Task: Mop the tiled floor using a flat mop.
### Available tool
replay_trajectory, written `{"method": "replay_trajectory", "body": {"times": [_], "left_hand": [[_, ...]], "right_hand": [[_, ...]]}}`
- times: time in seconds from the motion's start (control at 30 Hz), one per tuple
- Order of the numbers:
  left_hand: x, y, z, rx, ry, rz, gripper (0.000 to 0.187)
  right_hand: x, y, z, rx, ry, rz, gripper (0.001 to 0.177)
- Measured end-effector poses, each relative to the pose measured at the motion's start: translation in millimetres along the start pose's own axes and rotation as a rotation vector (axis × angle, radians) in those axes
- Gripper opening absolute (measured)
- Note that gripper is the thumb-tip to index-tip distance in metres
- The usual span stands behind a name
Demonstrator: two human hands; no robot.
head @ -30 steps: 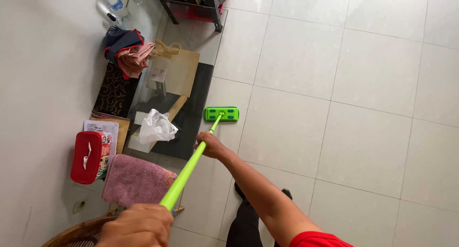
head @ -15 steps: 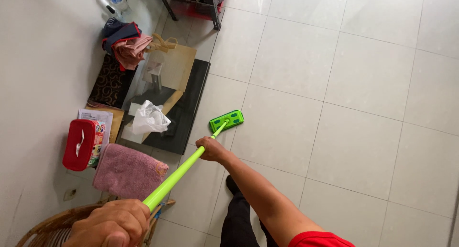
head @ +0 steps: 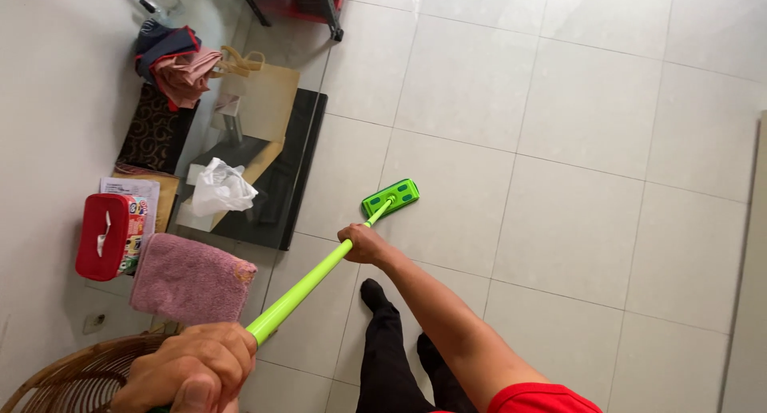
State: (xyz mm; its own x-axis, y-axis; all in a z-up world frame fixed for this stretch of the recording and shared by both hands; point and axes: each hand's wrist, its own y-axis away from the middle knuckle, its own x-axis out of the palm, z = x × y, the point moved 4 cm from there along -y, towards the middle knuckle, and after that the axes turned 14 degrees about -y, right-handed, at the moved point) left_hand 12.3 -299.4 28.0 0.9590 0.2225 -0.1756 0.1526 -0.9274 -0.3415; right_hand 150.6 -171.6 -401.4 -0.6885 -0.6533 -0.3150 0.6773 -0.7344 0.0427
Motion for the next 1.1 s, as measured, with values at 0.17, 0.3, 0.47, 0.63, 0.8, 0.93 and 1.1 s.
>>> {"method": "replay_trajectory", "body": {"times": [0.17, 0.3, 0.47, 0.63, 0.8, 0.93, 1.1], "left_hand": [[34, -5, -16, 0.033, -0.022, 0.065, 0.048], [60, -6, -25, -0.021, -0.034, 0.045, 0.049], [82, 2, -18, 0.007, 0.038, 0.059, 0.049], [112, 6, -24, 0.018, 0.106, 0.06, 0.05], [138, 1, -25, 0.057, 0.121, 0.134, 0.048], [166, 2, -26, 0.082, 0.142, 0.325, 0.044], [192, 11, -16, 0.041, 0.299, 0.198, 0.041]], "right_hand": [[-24, 28, -4, 0.029, 0.002, -0.036, 0.017], [-38, 47, -17, 0.014, 0.028, -0.068, 0.018], [-60, 73, -31, 0.047, 0.05, -0.081, 0.018], [-81, 103, -43, 0.135, 0.086, -0.099, 0.016], [-110, 130, -50, 0.094, 0.142, -0.115, 0.022], [-130, 155, -67, 0.166, 0.149, -0.127, 0.024], [-154, 188, -93, 0.219, 0.194, -0.177, 0.015]]}}
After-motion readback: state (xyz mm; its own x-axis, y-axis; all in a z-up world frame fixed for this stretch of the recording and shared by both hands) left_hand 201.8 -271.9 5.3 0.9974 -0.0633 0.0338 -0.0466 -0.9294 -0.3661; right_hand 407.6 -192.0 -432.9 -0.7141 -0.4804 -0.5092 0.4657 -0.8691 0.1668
